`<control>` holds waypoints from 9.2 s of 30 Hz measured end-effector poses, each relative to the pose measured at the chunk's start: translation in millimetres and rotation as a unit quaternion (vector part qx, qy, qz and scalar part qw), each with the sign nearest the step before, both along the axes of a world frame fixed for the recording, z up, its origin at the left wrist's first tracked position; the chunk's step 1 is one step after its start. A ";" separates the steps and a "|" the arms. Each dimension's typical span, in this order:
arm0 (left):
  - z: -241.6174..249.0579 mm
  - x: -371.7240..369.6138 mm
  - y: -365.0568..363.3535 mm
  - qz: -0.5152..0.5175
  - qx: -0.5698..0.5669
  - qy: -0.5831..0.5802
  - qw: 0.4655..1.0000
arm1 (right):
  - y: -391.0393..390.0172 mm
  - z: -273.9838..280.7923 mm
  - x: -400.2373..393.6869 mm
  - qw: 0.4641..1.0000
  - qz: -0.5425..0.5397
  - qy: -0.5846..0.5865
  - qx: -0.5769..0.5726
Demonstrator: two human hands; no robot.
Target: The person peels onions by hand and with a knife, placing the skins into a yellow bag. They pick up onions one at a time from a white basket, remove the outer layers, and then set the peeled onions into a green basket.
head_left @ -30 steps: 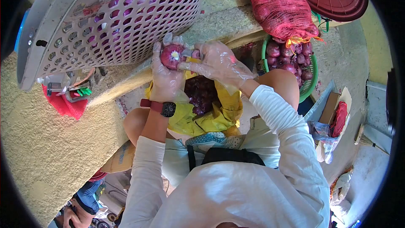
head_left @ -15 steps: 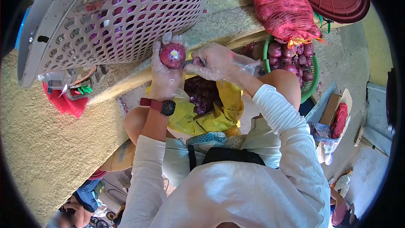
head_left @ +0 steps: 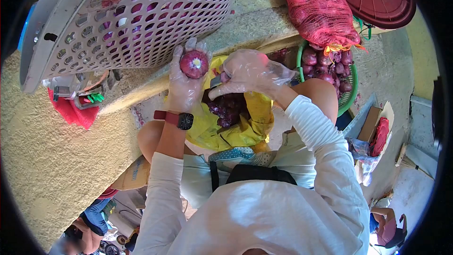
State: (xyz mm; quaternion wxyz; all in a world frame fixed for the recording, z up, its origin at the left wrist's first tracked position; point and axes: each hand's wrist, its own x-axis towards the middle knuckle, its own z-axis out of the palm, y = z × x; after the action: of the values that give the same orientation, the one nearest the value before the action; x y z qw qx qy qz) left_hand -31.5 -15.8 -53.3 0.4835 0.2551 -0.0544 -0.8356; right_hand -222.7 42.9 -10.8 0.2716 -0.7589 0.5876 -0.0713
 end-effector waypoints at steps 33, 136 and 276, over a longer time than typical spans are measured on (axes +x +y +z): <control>1.0 -10.8 1.5 -0.060 -0.030 0.020 0.998 | 0.5 10.9 5.8 0.980 -0.166 -0.113 -0.002; 19.6 -19.6 5.5 -0.103 0.071 -0.137 0.983 | 0.8 9.0 -6.3 0.972 -0.145 -0.177 0.047; 10.0 -14.3 4.9 -0.154 0.093 -0.122 0.976 | 5.0 -12.2 -1.7 0.974 -0.149 -0.169 -0.020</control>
State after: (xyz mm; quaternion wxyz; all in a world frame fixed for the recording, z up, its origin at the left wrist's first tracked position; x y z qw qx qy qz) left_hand -45.8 -10.9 -43.3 0.3134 0.3872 -0.0739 -0.8640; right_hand -224.5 47.8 -23.1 0.3382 -0.6448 0.6381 -0.2504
